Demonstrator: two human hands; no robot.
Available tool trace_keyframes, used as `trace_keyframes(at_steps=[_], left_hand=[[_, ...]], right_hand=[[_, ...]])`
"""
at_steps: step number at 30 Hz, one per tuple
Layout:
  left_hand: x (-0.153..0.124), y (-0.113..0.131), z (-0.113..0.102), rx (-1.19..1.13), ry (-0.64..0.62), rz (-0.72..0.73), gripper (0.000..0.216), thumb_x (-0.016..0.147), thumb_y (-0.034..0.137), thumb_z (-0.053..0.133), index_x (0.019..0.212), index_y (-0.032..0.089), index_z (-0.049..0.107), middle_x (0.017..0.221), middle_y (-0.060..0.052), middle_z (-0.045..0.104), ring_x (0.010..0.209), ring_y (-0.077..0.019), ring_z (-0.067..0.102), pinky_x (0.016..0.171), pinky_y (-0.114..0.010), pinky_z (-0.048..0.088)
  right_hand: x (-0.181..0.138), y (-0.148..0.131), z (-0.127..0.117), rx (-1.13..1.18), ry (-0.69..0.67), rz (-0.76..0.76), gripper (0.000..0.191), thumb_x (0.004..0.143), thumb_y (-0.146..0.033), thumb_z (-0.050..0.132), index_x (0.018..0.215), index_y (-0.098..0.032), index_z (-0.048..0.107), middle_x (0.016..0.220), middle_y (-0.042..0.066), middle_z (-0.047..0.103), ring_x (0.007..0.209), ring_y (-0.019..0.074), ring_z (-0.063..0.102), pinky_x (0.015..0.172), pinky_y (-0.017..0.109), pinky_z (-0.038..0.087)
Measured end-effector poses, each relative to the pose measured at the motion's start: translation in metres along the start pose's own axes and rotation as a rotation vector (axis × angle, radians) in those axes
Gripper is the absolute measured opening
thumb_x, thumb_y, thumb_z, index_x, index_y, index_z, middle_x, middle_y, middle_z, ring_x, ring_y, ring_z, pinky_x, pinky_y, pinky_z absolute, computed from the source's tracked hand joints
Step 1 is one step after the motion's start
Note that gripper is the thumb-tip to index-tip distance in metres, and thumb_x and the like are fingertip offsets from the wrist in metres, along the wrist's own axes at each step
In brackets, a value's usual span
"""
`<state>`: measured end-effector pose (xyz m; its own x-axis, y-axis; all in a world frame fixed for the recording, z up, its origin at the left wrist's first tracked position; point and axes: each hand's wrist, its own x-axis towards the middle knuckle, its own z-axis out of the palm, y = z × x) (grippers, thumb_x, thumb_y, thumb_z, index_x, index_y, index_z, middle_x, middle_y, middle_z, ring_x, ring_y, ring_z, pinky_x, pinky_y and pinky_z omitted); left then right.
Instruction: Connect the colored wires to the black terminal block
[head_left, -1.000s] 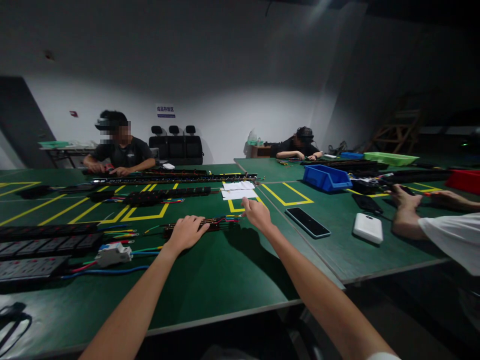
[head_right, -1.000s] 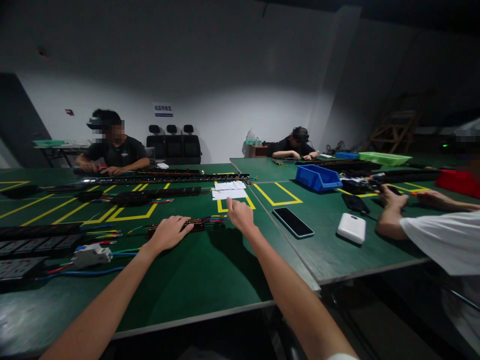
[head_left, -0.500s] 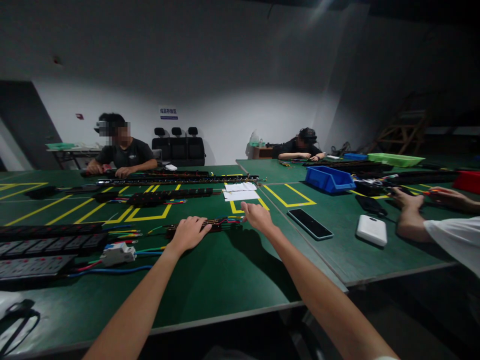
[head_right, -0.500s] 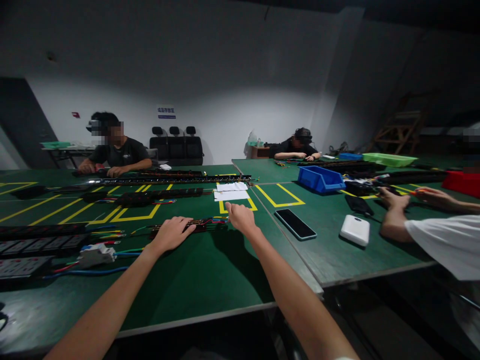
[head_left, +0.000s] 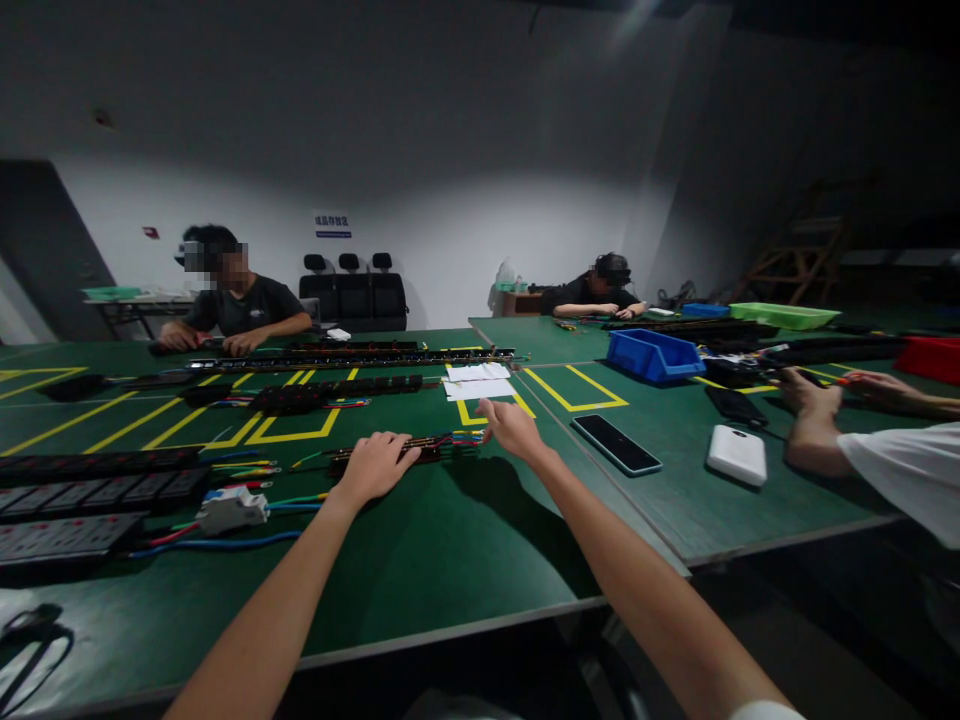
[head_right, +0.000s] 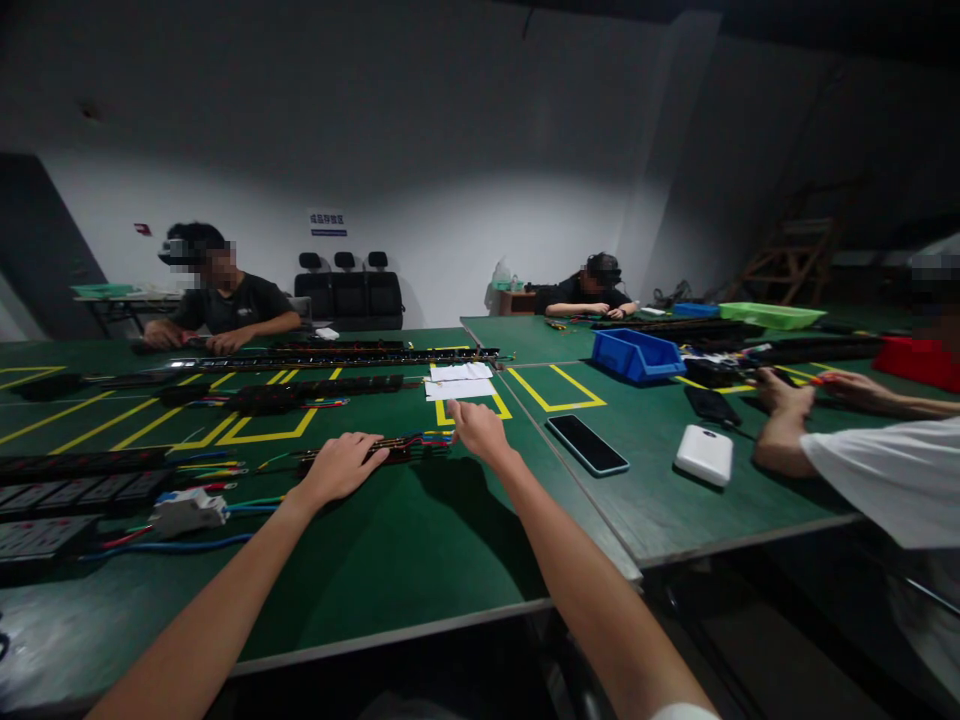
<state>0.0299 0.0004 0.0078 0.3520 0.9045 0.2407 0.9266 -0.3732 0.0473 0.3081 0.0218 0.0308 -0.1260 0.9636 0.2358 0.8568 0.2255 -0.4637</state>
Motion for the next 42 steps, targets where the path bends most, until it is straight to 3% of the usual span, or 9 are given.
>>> trace_keyframes(at_steps=[2,7,12,17,22,27,32,37,42], left_hand=[[0.0,0.0,0.0,-0.001,0.004,0.007,0.065,0.099,0.063,0.021,0.129,0.022,0.062,0.127,-0.011,0.066,0.115,-0.0284,0.059,0.095,-0.045,0.045],[0.0,0.0,0.0,-0.008,0.0,0.011,0.066,0.099,0.063,0.02,0.13,0.022,0.062,0.127,-0.011,0.066,0.115,-0.0285,0.059,0.095,-0.045,0.045],[0.0,0.0,-0.001,-0.012,-0.001,0.01,0.064,0.099,0.063,0.021,0.129,0.023,0.062,0.127,-0.011,0.066,0.115,-0.0281,0.059,0.095,-0.044,0.045],[0.0,0.002,-0.001,0.008,0.0,0.005,0.065,0.1,0.062,0.02,0.13,0.022,0.062,0.126,-0.011,0.066,0.114,-0.0285,0.059,0.094,-0.044,0.045],[0.0,0.002,-0.002,-0.007,-0.006,0.002,0.065,0.1,0.062,0.021,0.129,0.022,0.062,0.126,-0.012,0.066,0.114,-0.0281,0.059,0.095,-0.045,0.045],[0.0,0.002,-0.002,-0.01,-0.004,0.002,0.063,0.1,0.062,0.023,0.13,0.022,0.062,0.126,-0.011,0.066,0.114,-0.0276,0.059,0.095,-0.043,0.045],[0.0,0.001,-0.001,-0.017,-0.012,0.001,0.065,0.099,0.063,0.023,0.131,0.022,0.061,0.126,-0.011,0.066,0.115,-0.0278,0.059,0.095,-0.044,0.045],[0.0,0.001,-0.001,-0.015,-0.01,0.003,0.064,0.099,0.063,0.023,0.13,0.023,0.062,0.126,-0.011,0.066,0.114,-0.0277,0.059,0.095,-0.044,0.045],[0.001,0.001,-0.002,-0.012,-0.018,0.003,0.065,0.099,0.063,0.022,0.13,0.022,0.061,0.125,-0.011,0.066,0.114,-0.0276,0.06,0.095,-0.044,0.045]], right_hand=[[-0.001,0.0,-0.001,-0.037,0.035,0.045,0.066,0.106,-0.053,0.012,0.12,-0.023,0.069,0.085,0.006,0.077,0.1,0.0219,0.069,0.085,0.028,0.044],[-0.003,-0.003,-0.003,-0.138,-0.09,0.022,0.058,0.106,-0.048,0.02,0.11,-0.022,0.072,0.089,0.007,0.077,0.096,0.024,0.069,0.079,0.029,0.044],[-0.005,-0.007,-0.006,-0.073,0.021,0.045,0.063,0.106,-0.048,0.011,0.123,-0.019,0.065,0.094,0.008,0.077,0.098,0.0222,0.068,0.075,0.027,0.044],[-0.006,-0.006,-0.004,-0.11,-0.079,0.014,0.054,0.106,-0.048,0.021,0.115,-0.023,0.068,0.099,0.006,0.077,0.097,0.023,0.068,0.076,0.027,0.042],[-0.005,-0.003,-0.005,-0.039,0.051,0.036,0.058,0.107,-0.046,0.016,0.116,-0.021,0.068,0.089,0.007,0.076,0.093,0.0215,0.068,0.076,0.026,0.042],[-0.005,-0.004,-0.003,-0.131,-0.046,0.019,0.048,0.106,-0.043,0.028,0.103,-0.022,0.071,0.088,0.006,0.076,0.088,0.021,0.068,0.071,0.025,0.041],[-0.004,0.002,-0.006,-0.129,0.032,-0.005,0.041,0.102,-0.05,0.038,0.113,-0.025,0.068,0.096,0.005,0.075,0.089,0.0203,0.068,0.07,0.025,0.04],[-0.002,0.015,-0.001,-0.18,-0.169,0.019,0.065,0.086,-0.069,0.057,0.134,-0.024,0.057,0.118,0.011,0.07,0.102,0.0263,0.067,0.075,0.029,0.045],[0.001,0.019,0.006,-0.187,-0.198,0.02,0.061,0.086,-0.067,0.058,0.129,-0.024,0.06,0.121,0.012,0.069,0.105,0.0267,0.066,0.077,0.03,0.047]])
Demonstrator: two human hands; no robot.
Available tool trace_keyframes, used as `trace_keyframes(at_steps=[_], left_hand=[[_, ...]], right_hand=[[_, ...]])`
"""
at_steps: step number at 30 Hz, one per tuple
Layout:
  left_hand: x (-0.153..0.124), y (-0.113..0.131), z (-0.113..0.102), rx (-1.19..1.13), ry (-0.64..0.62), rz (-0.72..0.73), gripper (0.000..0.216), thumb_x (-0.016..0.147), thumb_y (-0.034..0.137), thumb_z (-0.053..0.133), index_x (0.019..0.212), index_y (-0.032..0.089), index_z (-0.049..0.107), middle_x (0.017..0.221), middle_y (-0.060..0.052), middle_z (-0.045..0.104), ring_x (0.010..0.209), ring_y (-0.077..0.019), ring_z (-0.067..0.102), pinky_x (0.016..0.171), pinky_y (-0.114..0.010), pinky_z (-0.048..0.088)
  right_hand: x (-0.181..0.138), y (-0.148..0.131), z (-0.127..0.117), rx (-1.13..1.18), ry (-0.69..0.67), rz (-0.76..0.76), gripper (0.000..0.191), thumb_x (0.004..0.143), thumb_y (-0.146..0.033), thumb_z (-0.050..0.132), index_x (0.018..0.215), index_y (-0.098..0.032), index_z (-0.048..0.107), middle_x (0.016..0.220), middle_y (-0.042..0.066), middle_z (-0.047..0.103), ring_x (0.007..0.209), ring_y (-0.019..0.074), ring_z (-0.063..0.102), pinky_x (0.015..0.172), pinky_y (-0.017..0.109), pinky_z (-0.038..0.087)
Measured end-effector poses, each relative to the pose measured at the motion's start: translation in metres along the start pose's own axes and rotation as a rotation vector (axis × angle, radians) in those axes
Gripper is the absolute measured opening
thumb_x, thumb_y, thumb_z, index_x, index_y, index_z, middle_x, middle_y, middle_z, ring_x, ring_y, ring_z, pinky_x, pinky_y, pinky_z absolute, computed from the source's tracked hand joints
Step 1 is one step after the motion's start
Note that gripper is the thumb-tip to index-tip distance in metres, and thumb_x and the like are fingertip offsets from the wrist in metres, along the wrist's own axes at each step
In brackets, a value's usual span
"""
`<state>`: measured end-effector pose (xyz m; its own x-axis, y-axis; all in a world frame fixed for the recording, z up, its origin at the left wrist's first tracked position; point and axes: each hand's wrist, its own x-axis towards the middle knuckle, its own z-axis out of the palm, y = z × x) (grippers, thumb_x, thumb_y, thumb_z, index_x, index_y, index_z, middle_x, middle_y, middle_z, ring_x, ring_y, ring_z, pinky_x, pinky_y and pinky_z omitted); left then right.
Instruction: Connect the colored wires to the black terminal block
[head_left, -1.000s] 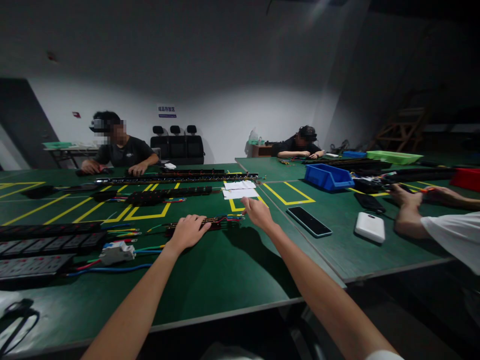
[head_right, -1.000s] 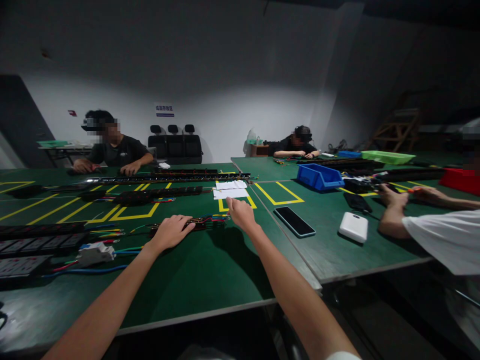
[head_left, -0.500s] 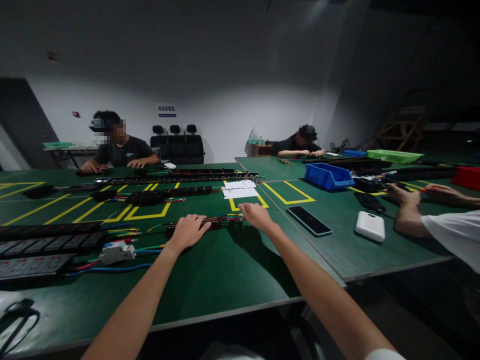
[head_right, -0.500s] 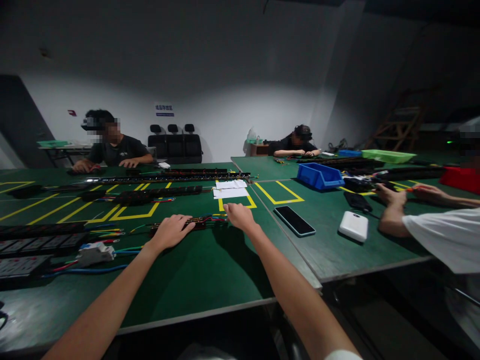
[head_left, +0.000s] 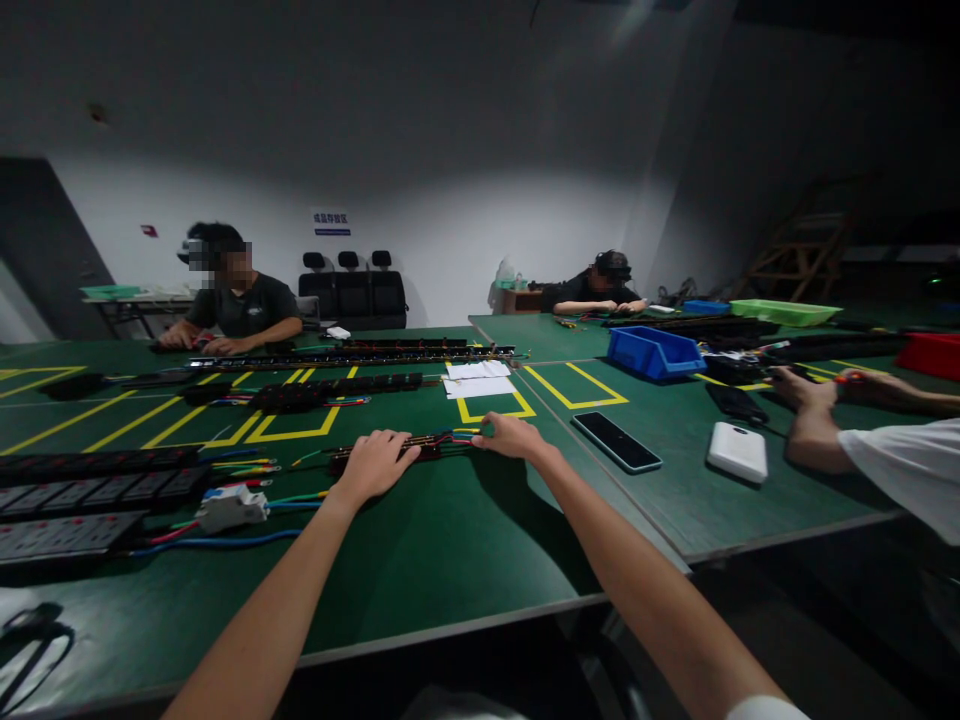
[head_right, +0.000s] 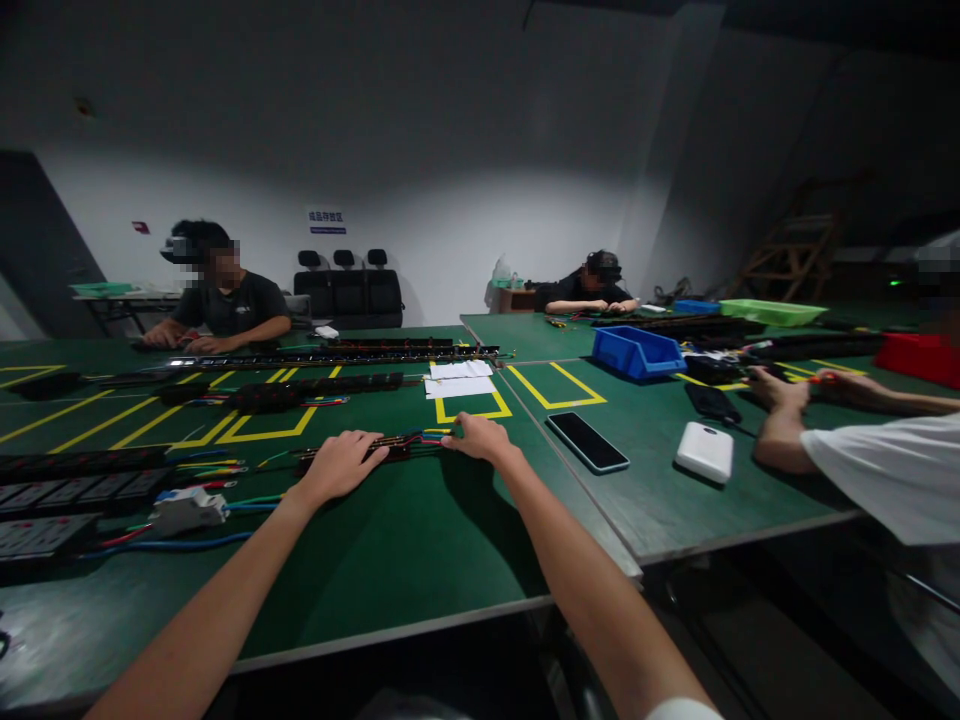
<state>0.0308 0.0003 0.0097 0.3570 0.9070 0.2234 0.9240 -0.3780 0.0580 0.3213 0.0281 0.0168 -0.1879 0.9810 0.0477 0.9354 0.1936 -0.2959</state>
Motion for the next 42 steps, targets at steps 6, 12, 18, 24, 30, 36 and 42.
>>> trace_keyframes(at_steps=[6,12,18,24,30,36,42], left_hand=[[0.0,-0.001,0.001,0.025,0.024,0.004,0.064,0.099,0.062,0.022,0.13,0.022,0.062,0.125,-0.012,0.066,0.113,-0.0286,0.059,0.093,-0.044,0.045],[0.0,-0.001,0.002,0.014,0.018,0.007,0.064,0.099,0.063,0.022,0.13,0.023,0.062,0.125,-0.011,0.066,0.113,-0.0281,0.06,0.094,-0.044,0.045],[0.0,-0.002,0.002,-0.003,0.013,0.002,0.064,0.099,0.063,0.022,0.13,0.023,0.062,0.126,-0.011,0.066,0.115,-0.0279,0.059,0.095,-0.044,0.045],[-0.001,0.0,0.001,0.0,0.013,0.004,0.065,0.099,0.063,0.022,0.13,0.022,0.061,0.126,-0.011,0.066,0.115,-0.0283,0.059,0.095,-0.045,0.046],[0.0,-0.002,0.002,0.0,0.007,0.01,0.065,0.1,0.063,0.021,0.131,0.022,0.061,0.127,-0.011,0.066,0.115,-0.0277,0.059,0.095,-0.044,0.045],[0.0,-0.002,0.004,0.058,0.048,0.024,0.064,0.1,0.062,0.021,0.127,0.022,0.062,0.122,-0.011,0.067,0.111,-0.028,0.06,0.092,-0.043,0.046],[0.0,-0.001,0.002,0.034,0.024,0.014,0.065,0.1,0.062,0.021,0.129,0.022,0.062,0.125,-0.011,0.067,0.113,-0.0277,0.06,0.094,-0.043,0.046]], right_hand=[[0.007,0.008,-0.002,0.111,-0.103,0.0,0.051,0.086,-0.067,0.058,0.098,-0.02,0.075,0.079,0.005,0.072,0.07,0.0174,0.067,0.063,0.024,0.045],[0.011,0.012,0.0,0.213,-0.147,-0.034,0.04,0.084,-0.057,0.066,0.09,-0.018,0.076,0.07,0.001,0.068,0.058,0.0126,0.061,0.055,0.021,0.041],[0.006,0.002,-0.001,0.045,0.027,-0.021,0.033,0.08,-0.054,0.071,0.089,-0.022,0.074,0.088,0.003,0.074,0.077,0.0179,0.067,0.06,0.023,0.039],[0.001,-0.001,-0.004,-0.031,0.072,-0.001,0.038,0.08,-0.06,0.069,0.09,-0.024,0.073,0.091,0.005,0.074,0.083,0.0206,0.068,0.062,0.025,0.039],[0.001,0.006,-0.011,0.009,-0.012,-0.106,0.037,0.078,-0.057,0.072,0.09,-0.022,0.071,0.087,0.002,0.074,0.079,0.018,0.067,0.059,0.023,0.035],[0.002,0.005,-0.008,-0.065,0.044,-0.155,0.029,0.081,-0.05,0.071,0.086,-0.022,0.07,0.083,0.002,0.071,0.075,0.016,0.062,0.058,0.023,0.031],[-0.002,-0.002,-0.008,-0.133,0.09,-0.194,0.022,0.085,-0.042,0.066,0.08,-0.021,0.069,0.083,0.004,0.069,0.076,0.0164,0.06,0.058,0.024,0.028]])
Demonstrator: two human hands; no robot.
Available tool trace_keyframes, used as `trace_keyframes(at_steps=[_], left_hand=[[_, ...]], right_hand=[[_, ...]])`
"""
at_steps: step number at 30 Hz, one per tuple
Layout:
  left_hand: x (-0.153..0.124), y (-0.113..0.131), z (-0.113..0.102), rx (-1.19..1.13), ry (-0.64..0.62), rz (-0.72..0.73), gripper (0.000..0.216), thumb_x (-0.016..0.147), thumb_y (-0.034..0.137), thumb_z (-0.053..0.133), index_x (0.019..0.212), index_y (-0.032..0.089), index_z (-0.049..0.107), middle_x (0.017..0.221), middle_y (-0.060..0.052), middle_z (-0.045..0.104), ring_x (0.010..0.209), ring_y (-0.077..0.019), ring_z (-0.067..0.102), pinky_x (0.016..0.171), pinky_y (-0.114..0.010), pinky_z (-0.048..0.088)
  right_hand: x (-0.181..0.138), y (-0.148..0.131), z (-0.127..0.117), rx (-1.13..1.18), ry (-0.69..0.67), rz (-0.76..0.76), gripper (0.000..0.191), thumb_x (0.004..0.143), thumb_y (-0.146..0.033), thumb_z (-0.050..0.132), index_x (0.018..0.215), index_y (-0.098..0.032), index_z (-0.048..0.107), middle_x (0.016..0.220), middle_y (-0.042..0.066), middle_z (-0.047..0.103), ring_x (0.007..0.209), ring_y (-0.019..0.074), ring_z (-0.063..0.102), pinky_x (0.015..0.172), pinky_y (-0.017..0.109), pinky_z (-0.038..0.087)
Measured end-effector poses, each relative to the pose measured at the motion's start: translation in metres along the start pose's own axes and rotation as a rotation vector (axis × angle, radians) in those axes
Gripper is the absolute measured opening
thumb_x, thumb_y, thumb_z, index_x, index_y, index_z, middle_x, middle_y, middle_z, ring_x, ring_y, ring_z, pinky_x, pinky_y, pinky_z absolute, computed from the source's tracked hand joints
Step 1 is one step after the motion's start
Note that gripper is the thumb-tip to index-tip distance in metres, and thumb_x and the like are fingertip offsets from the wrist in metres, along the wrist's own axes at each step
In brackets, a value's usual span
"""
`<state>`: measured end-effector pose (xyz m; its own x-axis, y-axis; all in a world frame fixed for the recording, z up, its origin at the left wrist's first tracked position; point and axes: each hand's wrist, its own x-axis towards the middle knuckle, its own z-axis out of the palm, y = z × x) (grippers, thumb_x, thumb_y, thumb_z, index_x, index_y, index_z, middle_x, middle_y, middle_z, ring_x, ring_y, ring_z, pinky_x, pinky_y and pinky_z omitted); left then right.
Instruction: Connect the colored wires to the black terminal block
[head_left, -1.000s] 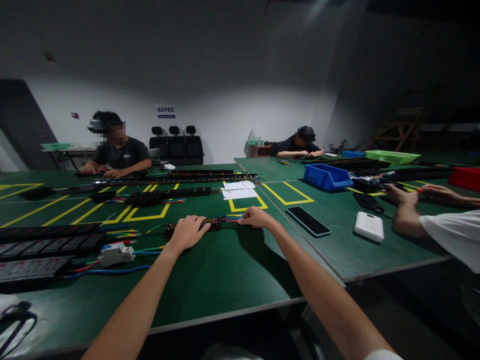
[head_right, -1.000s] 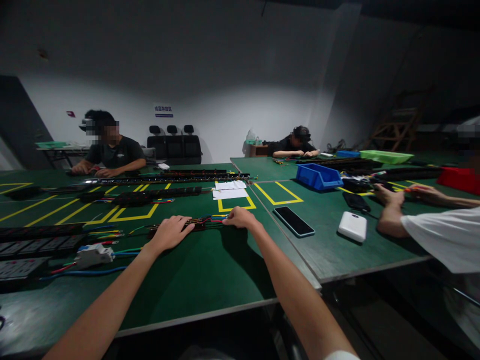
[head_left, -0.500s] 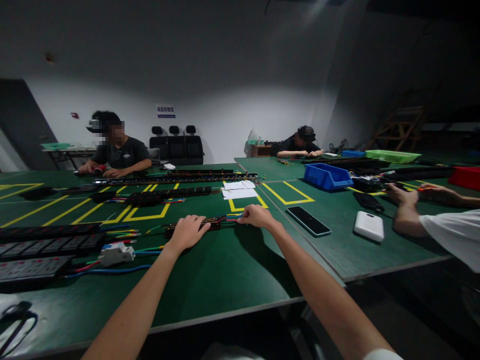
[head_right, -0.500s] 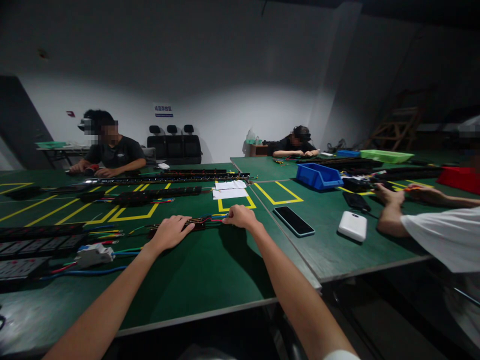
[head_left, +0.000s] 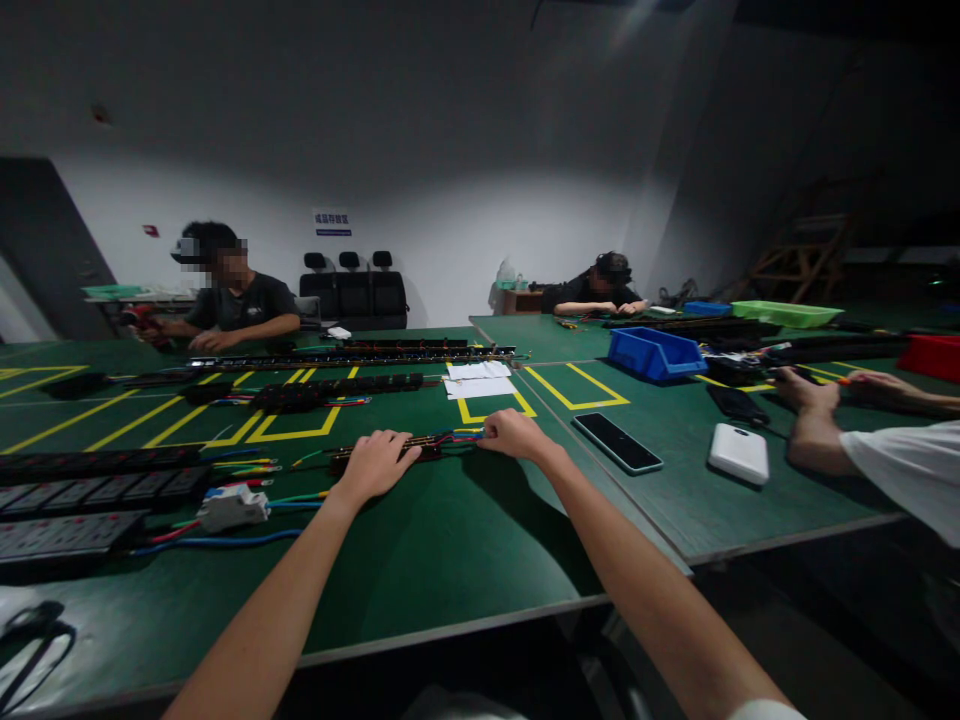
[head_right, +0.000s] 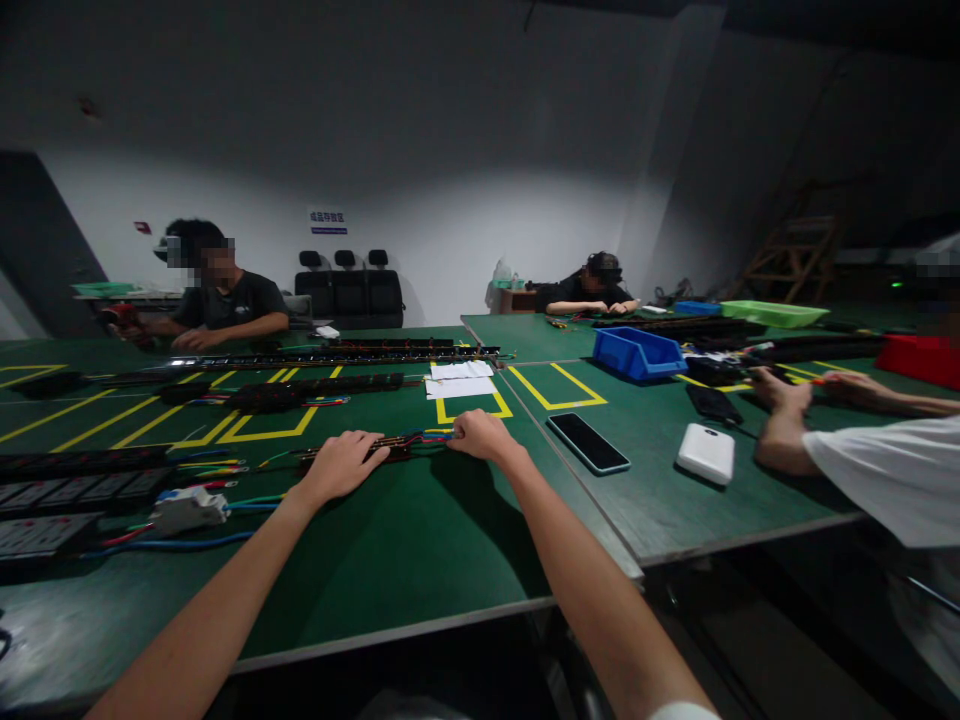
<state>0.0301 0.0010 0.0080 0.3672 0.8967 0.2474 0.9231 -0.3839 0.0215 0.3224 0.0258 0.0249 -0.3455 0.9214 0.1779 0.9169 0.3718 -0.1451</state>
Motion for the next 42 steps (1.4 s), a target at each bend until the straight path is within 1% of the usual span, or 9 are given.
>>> trace_keyframes(at_steps=[7,10,17,21,25,29,36,38,42], left_hand=[[0.001,-0.001,0.001,-0.025,-0.017,-0.012,0.064,0.1,0.063,0.022,0.13,0.022,0.061,0.126,-0.011,0.066,0.114,-0.0275,0.06,0.096,-0.045,0.046],[0.001,0.0,0.001,-0.027,-0.018,-0.012,0.064,0.1,0.063,0.023,0.13,0.023,0.061,0.126,-0.01,0.066,0.115,-0.0271,0.06,0.096,-0.044,0.046],[0.001,-0.001,0.001,-0.03,-0.016,-0.016,0.064,0.099,0.064,0.023,0.13,0.023,0.061,0.126,-0.01,0.066,0.114,-0.0271,0.06,0.095,-0.043,0.046],[0.001,-0.001,0.002,-0.021,-0.011,-0.006,0.064,0.1,0.063,0.022,0.13,0.022,0.061,0.127,-0.011,0.066,0.115,-0.0276,0.059,0.095,-0.044,0.046],[0.001,-0.001,0.002,-0.007,0.002,-0.006,0.064,0.1,0.063,0.023,0.129,0.022,0.062,0.125,-0.011,0.067,0.113,-0.0285,0.06,0.093,-0.044,0.046],[0.0,0.0,0.0,-0.023,-0.009,-0.007,0.063,0.1,0.062,0.023,0.129,0.022,0.062,0.124,-0.011,0.067,0.112,-0.0279,0.06,0.093,-0.044,0.046],[0.0,0.001,-0.002,-0.042,-0.03,-0.017,0.063,0.1,0.062,0.022,0.13,0.023,0.061,0.126,-0.011,0.066,0.114,-0.0273,0.06,0.094,-0.043,0.046],[0.0,0.001,-0.002,-0.043,-0.027,-0.015,0.063,0.1,0.062,0.022,0.13,0.023,0.061,0.126,-0.011,0.066,0.114,-0.0273,0.06,0.094,-0.043,0.046],[0.0,0.001,-0.002,-0.045,-0.033,-0.016,0.064,0.1,0.063,0.022,0.131,0.022,0.061,0.128,-0.011,0.066,0.115,-0.0277,0.059,0.095,-0.044,0.045]], right_hand=[[-0.002,0.002,-0.003,0.011,-0.048,0.034,0.03,0.084,-0.052,0.067,0.084,-0.022,0.07,0.086,0.004,0.071,0.077,0.0179,0.062,0.059,0.024,0.03],[-0.002,0.003,-0.005,0.019,-0.029,0.052,0.033,0.083,-0.056,0.068,0.086,-0.023,0.07,0.089,0.004,0.071,0.081,0.0188,0.063,0.06,0.025,0.033],[-0.002,0.008,-0.007,0.064,0.005,0.054,0.048,0.077,-0.063,0.072,0.104,-0.023,0.069,0.1,0.006,0.071,0.087,0.0202,0.064,0.062,0.024,0.035],[-0.001,0.014,-0.005,0.11,-0.051,0.042,0.059,0.072,-0.056,0.079,0.119,-0.024,0.065,0.101,0.005,0.071,0.089,0.0212,0.064,0.061,0.024,0.035],[0.002,0.019,-0.001,0.132,-0.09,0.027,0.051,0.073,-0.041,0.081,0.119,-0.025,0.067,0.099,0.003,0.072,0.087,0.0192,0.065,0.06,0.023,0.035],[0.004,0.021,0.0,0.127,-0.027,0.006,0.038,0.078,-0.029,0.075,0.116,-0.025,0.069,0.096,0.002,0.073,0.084,0.017,0.064,0.061,0.022,0.036],[0.004,0.017,0.0,0.114,0.035,0.007,0.026,0.082,-0.022,0.07,0.108,-0.025,0.072,0.092,0.001,0.073,0.083,0.0161,0.064,0.062,0.021,0.036],[0.004,0.016,0.001,0.109,0.036,0.007,0.026,0.082,-0.021,0.068,0.107,-0.025,0.072,0.092,0.001,0.073,0.083,0.0161,0.064,0.063,0.021,0.036],[0.005,0.014,0.002,0.099,0.062,0.02,0.032,0.082,-0.019,0.066,0.113,-0.024,0.071,0.096,0.003,0.072,0.088,0.0176,0.064,0.066,0.022,0.037]])
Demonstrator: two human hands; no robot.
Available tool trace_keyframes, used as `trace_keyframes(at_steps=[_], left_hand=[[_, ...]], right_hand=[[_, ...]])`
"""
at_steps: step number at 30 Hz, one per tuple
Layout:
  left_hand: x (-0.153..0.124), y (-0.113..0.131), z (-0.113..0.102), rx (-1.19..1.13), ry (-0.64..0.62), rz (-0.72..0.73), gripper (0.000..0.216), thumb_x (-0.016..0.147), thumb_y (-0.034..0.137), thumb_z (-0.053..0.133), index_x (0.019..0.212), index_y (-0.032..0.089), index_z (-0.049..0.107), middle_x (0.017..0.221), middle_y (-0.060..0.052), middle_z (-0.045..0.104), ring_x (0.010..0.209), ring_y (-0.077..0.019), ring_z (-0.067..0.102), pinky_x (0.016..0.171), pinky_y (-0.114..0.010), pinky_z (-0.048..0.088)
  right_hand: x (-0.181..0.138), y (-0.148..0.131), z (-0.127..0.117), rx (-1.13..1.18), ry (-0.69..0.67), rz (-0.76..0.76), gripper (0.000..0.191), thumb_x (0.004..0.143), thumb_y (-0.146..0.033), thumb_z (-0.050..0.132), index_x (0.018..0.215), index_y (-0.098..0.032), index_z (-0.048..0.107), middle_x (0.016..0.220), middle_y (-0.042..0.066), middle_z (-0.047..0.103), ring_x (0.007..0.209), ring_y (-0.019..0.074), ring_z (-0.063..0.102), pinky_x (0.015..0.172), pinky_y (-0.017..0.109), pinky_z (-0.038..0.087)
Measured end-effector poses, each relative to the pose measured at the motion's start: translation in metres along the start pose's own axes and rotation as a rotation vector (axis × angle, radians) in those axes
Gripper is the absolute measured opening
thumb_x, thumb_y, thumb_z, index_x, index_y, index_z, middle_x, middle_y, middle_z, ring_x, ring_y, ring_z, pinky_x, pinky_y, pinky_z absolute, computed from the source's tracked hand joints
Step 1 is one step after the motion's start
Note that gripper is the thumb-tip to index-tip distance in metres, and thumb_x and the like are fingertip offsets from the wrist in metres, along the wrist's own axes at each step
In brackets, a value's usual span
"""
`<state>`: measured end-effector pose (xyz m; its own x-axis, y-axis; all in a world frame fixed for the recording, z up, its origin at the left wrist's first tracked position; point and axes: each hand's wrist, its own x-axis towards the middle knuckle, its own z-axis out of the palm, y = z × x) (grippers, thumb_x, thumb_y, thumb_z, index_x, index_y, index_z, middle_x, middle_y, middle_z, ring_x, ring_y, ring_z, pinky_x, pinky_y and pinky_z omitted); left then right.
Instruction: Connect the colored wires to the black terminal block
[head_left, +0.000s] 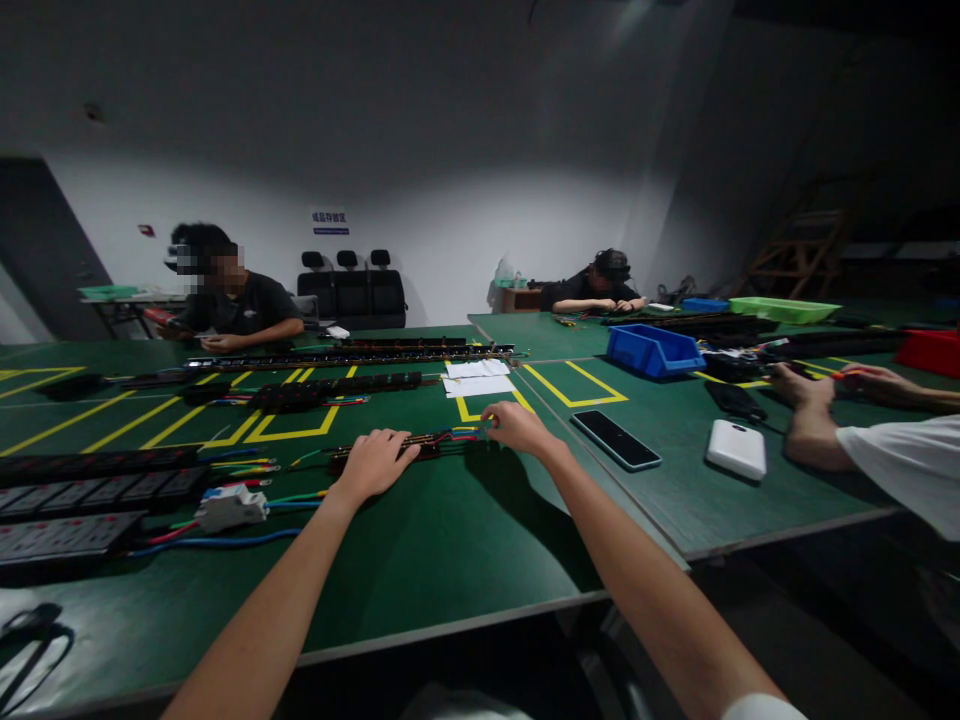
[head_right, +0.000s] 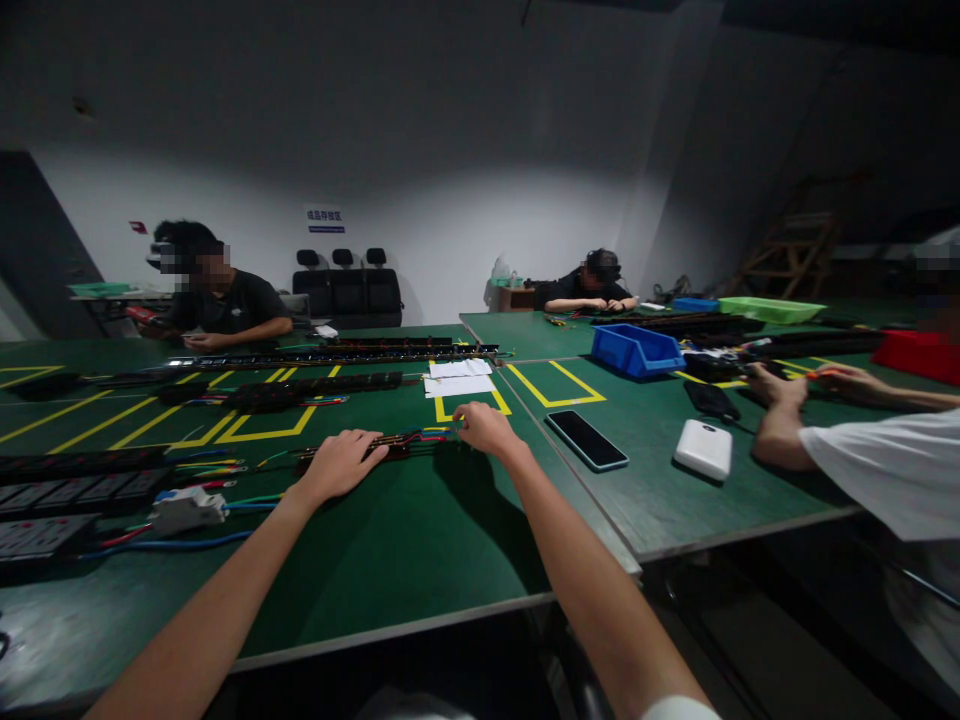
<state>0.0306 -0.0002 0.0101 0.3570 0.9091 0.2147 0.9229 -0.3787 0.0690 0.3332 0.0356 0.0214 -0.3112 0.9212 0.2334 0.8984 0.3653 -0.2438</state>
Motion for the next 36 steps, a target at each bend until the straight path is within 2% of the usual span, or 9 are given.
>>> trace_keyframes(at_steps=[8,14,24,31,36], left_hand=[[-0.001,0.003,-0.003,0.007,0.001,0.001,0.063,0.1,0.062,0.022,0.13,0.023,0.062,0.126,-0.011,0.066,0.115,-0.0276,0.059,0.095,-0.043,0.045],[0.0,0.002,0.0,0.052,0.026,0.011,0.063,0.1,0.061,0.022,0.129,0.021,0.062,0.124,-0.012,0.067,0.112,-0.0288,0.06,0.092,-0.044,0.046],[0.0,0.001,-0.001,0.011,0.006,0.003,0.064,0.1,0.063,0.022,0.13,0.022,0.061,0.126,-0.011,0.066,0.114,-0.0279,0.059,0.094,-0.044,0.046],[0.0,0.002,-0.002,0.007,0.007,-0.001,0.063,0.099,0.062,0.022,0.129,0.024,0.062,0.125,-0.011,0.067,0.114,-0.0278,0.06,0.094,-0.043,0.046],[-0.001,0.002,-0.003,0.006,-0.009,-0.007,0.063,0.1,0.061,0.023,0.13,0.022,0.061,0.126,-0.011,0.066,0.115,-0.0278,0.059,0.095,-0.044,0.045]], right_hand=[[-0.001,-0.002,0.0,0.008,-0.023,0.0,0.03,0.079,-0.015,0.061,0.105,-0.023,0.074,0.1,0.004,0.071,0.09,0.0175,0.063,0.067,0.022,0.038],[0.002,0.005,0.002,0.074,-0.074,-0.045,0.035,0.074,-0.018,0.065,0.107,-0.022,0.074,0.098,0.003,0.072,0.086,0.017,0.064,0.066,0.022,0.04],[0.006,0.011,0.007,0.207,-0.063,-0.042,0.021,0.079,-0.021,0.069,0.098,-0.019,0.077,0.09,0.003,0.074,0.08,0.0165,0.067,0.066,0.022,0.044],[0.01,0.011,0.011,0.333,-0.062,0.024,0.021,0.075,-0.016,0.071,0.095,-0.015,0.077,0.085,0.004,0.073,0.074,0.0144,0.064,0.061,0.021,0.045],[0.009,0.008,0.01,0.518,-0.136,0.129,0.024,0.075,-0.014,0.069,0.098,-0.011,0.074,0.083,0.005,0.07,0.064,0.0118,0.06,0.05,0.019,0.045]])
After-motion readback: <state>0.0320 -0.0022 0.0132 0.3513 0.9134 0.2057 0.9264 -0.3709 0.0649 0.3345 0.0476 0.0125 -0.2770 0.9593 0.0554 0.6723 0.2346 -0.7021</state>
